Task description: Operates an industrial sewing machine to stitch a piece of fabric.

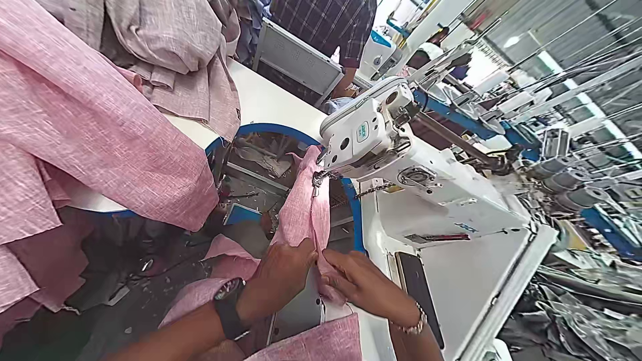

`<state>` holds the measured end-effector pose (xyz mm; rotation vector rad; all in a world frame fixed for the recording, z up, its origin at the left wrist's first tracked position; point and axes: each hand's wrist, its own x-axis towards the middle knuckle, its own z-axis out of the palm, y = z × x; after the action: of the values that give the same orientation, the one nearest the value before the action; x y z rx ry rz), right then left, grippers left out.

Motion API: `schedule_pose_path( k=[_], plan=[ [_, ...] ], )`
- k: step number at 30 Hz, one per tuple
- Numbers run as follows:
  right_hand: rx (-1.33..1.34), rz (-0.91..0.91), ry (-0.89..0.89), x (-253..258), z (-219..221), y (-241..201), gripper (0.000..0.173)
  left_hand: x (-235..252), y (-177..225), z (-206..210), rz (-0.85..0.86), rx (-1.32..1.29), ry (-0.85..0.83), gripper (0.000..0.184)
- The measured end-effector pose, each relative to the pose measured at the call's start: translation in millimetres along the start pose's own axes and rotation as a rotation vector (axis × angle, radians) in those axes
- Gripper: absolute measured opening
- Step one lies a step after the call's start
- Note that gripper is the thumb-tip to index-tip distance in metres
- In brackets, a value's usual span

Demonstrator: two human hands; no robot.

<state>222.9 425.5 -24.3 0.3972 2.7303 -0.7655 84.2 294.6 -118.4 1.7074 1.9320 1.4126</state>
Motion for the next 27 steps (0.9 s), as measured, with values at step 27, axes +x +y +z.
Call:
schedule_pose_path(
  k=[27],
  plan=[
    [-0.602, 0.277, 0.463, 43.3, 33.5, -48.4, 0.008, 41.0, -59.6, 5.1, -0.170, -0.831, -0.290, 0.034]
  ],
)
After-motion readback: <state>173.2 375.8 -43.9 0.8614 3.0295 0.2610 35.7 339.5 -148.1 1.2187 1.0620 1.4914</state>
